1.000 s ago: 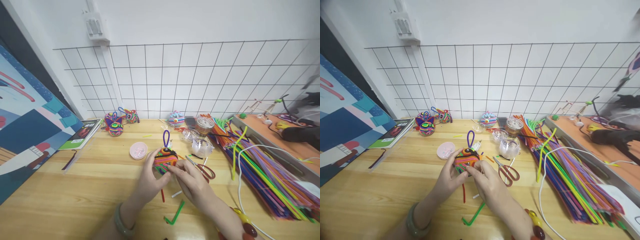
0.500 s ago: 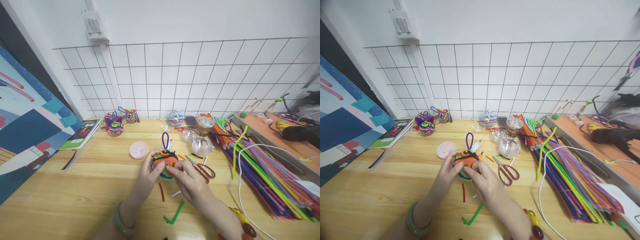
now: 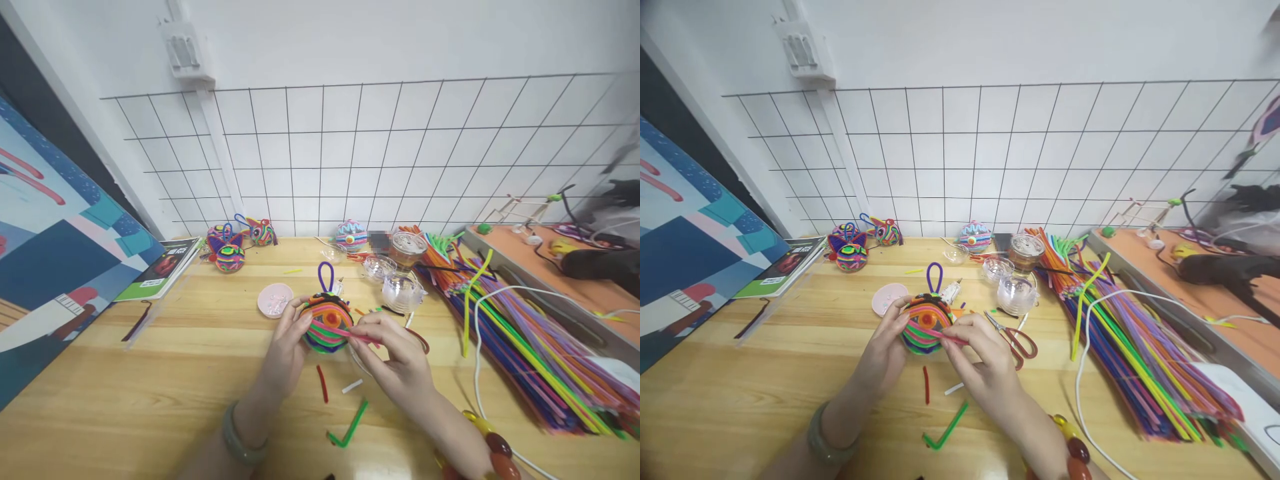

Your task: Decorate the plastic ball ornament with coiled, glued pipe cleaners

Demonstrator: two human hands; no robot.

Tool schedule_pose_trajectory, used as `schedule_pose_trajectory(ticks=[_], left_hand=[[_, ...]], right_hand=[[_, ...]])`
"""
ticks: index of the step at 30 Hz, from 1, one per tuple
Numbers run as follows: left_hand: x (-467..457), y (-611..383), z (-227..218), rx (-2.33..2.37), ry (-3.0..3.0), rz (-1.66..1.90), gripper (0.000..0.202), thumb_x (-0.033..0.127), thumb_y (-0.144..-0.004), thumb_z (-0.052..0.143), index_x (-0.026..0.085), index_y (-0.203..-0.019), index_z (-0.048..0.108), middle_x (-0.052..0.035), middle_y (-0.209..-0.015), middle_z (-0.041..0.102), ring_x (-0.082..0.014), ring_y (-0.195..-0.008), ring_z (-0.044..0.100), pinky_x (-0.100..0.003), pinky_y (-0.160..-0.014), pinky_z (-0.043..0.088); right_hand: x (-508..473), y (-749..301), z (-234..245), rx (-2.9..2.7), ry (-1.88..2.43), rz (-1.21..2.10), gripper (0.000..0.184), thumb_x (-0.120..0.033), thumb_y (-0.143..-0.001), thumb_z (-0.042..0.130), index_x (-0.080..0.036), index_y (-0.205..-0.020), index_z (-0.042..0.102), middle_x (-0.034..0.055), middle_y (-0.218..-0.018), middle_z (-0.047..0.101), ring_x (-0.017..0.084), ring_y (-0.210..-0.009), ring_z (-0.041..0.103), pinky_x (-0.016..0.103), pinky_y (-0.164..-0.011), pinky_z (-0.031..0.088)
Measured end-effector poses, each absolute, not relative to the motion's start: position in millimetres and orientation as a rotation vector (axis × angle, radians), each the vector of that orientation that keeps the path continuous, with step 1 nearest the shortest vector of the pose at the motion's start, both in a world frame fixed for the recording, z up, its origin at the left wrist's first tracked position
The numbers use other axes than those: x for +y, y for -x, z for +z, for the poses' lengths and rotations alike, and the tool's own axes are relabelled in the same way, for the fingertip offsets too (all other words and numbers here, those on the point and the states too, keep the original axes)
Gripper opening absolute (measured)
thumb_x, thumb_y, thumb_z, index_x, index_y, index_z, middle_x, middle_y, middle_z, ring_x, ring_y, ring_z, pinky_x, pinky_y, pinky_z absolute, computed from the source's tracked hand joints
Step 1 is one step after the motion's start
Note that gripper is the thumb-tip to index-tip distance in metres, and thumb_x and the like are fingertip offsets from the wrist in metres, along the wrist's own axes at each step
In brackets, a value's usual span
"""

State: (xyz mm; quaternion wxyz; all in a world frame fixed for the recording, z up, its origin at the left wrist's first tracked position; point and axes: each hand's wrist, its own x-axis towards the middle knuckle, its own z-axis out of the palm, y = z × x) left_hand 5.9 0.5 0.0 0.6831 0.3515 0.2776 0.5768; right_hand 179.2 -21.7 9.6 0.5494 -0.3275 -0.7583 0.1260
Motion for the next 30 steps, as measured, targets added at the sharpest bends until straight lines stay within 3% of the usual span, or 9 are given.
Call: schedule_pose_trajectory(ticks=[16, 22, 30], left_hand=[[1.5, -3.0, -1.5, 0.6, -0.751, 1.235, 0.03, 0.027, -0.082, 0.066, 0.021, -0.109, 0.055, -0.0056, -0.109, 0.068, -0.0203, -0.094, 0.066, -0.032, -0.078, 0.053], [1.1, -2.7, 1.0, 0.606, -0.745, 1.225, 0.03, 0.027, -0.081, 0.066, 0.02, -0.109, 0.056, -0.0058, -0.108, 0.069, -0.02, -0.093, 0.066, -0.029, -0.076, 0.053], [1.7, -3.3, 0.4, 0.605, -0.753, 1.221, 0.03, 0.027, -0.082, 0.066, 0.02, -0.109, 0.057, -0.0059, -0.105, 0.069, -0.0197, -0.093, 0.066, -0.03, -0.078, 0.053]], right_hand=[[-20.2, -183.7, 11.7, -1.742, 0.821, 0.451, 0.014, -0.01, -0.086, 0.062, -0.021, -0.092, 0.069, 0.0015, -0.076, 0.062, 0.013, -0.072, 0.058, 0.026, -0.064, 0.046], [-20.5, -185.0, 11.9, -1.698, 0.823, 0.608, 0.014, -0.013, -0.086, 0.063, -0.024, -0.092, 0.07, 0.0013, -0.078, 0.064, 0.014, -0.074, 0.06, 0.027, -0.066, 0.047], [-20.0, -187.6, 15.1, -1.803, 0.77, 0.576, 0.019, -0.01, -0.088, 0.059, -0.024, -0.096, 0.069, 0.0013, -0.078, 0.062, 0.013, -0.07, 0.058, 0.026, -0.063, 0.046]])
